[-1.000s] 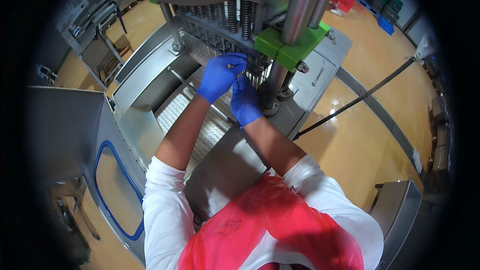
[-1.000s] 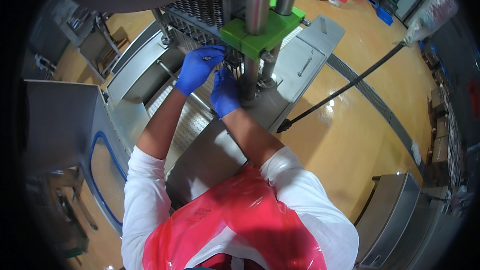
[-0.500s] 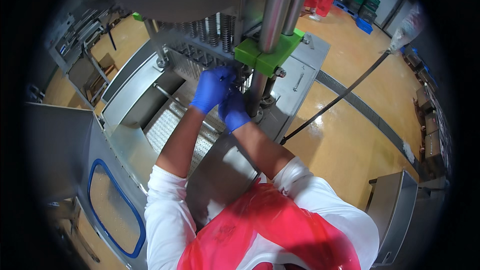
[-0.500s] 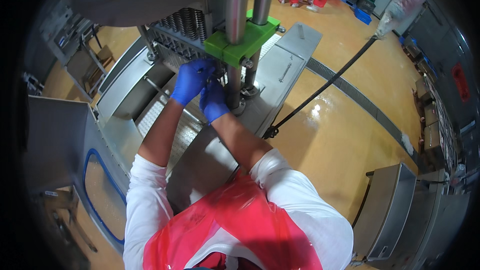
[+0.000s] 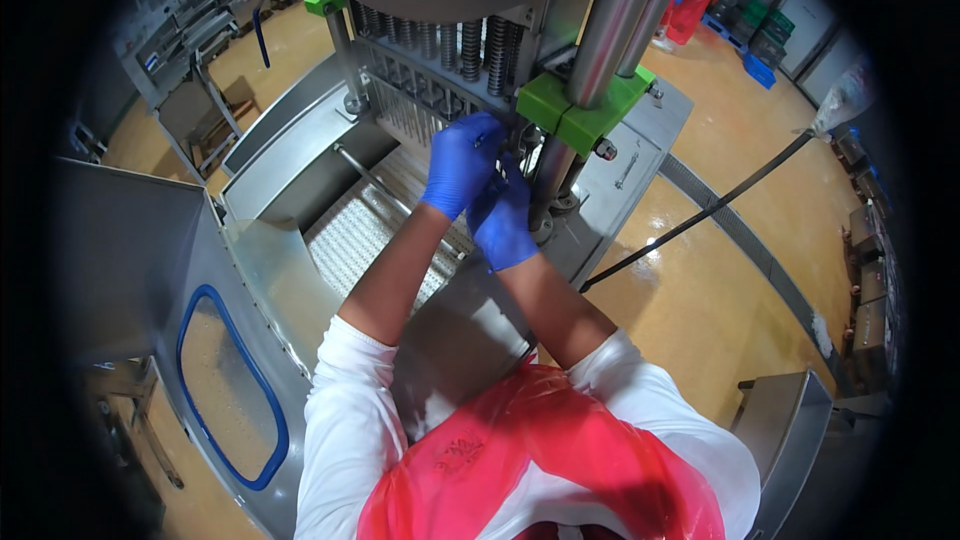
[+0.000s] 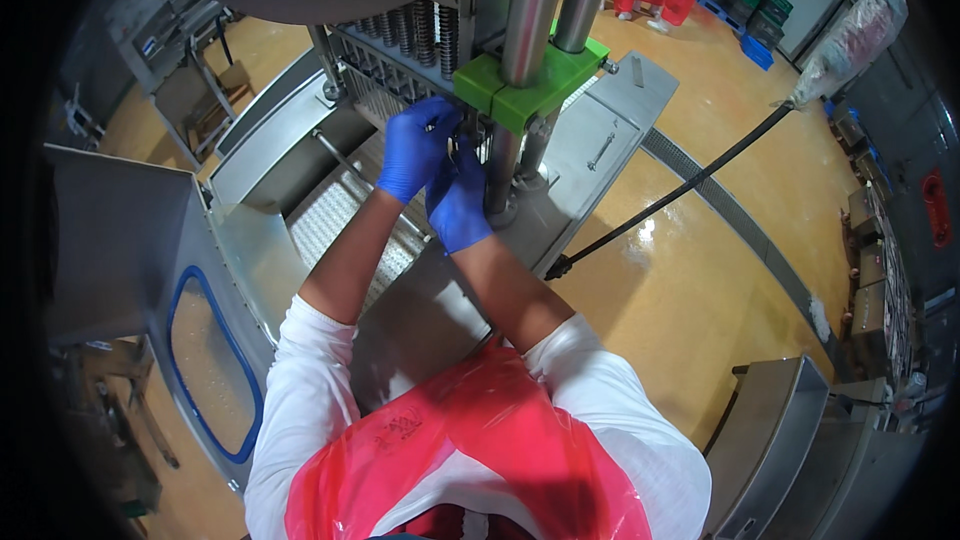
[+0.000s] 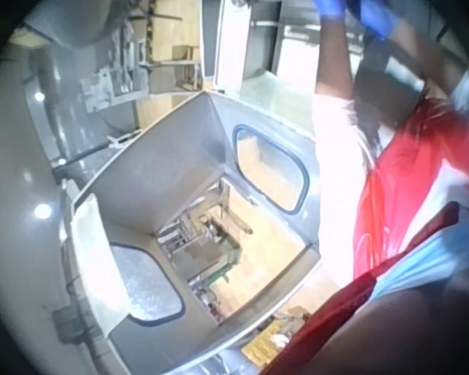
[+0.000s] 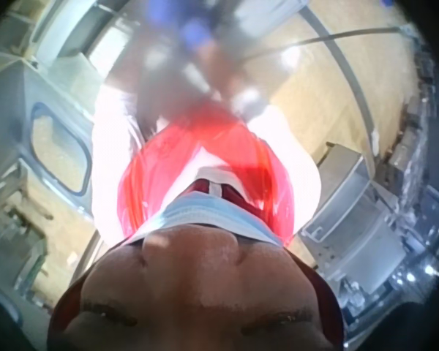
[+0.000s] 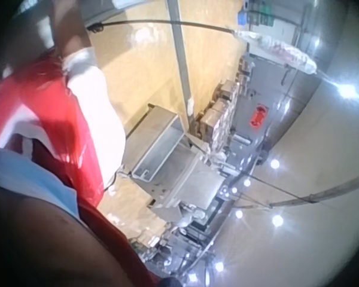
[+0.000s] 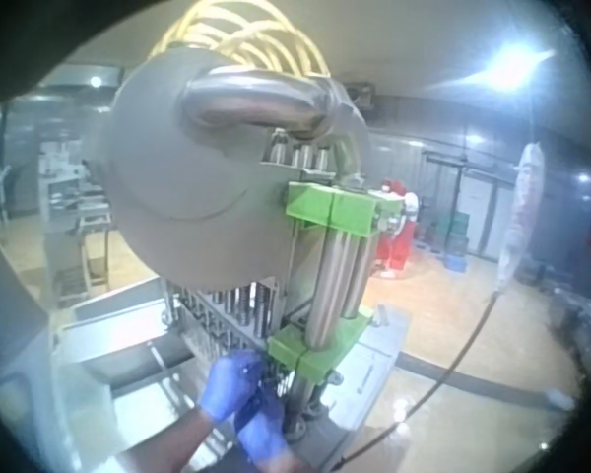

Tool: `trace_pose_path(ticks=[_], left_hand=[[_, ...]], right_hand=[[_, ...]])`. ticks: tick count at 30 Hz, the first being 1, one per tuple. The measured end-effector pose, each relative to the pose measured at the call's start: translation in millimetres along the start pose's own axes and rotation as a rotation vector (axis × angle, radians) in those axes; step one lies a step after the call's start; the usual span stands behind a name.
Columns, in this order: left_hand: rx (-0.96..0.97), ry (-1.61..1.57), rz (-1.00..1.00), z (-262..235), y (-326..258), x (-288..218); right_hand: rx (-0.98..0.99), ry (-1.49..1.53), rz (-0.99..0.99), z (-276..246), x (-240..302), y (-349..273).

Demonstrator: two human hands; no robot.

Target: The person uses a blue torque wrench to tighten bolts on a vertical metal assembly with springs. They then switch to a small metal tool to adjust components within the machine's internal structure. The person works methodically, moving between different sections of the machinery to secure various parts.

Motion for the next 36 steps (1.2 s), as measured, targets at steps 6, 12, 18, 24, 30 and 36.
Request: trace_pose_path(ticks=[6,12,18,24,30,36], left_hand=[[-0.088,-0.176,-0.294,-10.1,-9.6,25.2],[0.025,-0.242,-0.339,8.4,-13.3,27.0],[-0.043,-0.011,-0.056,4.6,-17.4,8.2],[-0.013,0.121,-0.051,7.5,-19.4,15.7],[-0.022,0.097,-0.073,9.5,-16.4,13.4],[0.037,0.156,-0.011,14.8,-10.3,15.4]], right_hand=[[-0.071,0.091,0.128,8.6,5.7,1.5],[0.096,0.046,0.036,12.0,11.7,13.3],[0.061,0.028,0.083,1.3,8.3,20.1],[0.048,0.014,0.086,-3.8,2.7,13.4],[0.099,-0.05,0.041,-12.3,1.9,22.1],[0.12,-0.055,0.05,-7.8,-4.7,15.2]])
Point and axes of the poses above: each hand's wrist, its own y-axis towards the middle knuckle, its own z-axis out of the palm, x = y × z, the point moved 8 cm from there along y, towards the middle knuckle, and after that the axes turned 12 degrees about z, right-handed, at the moved point
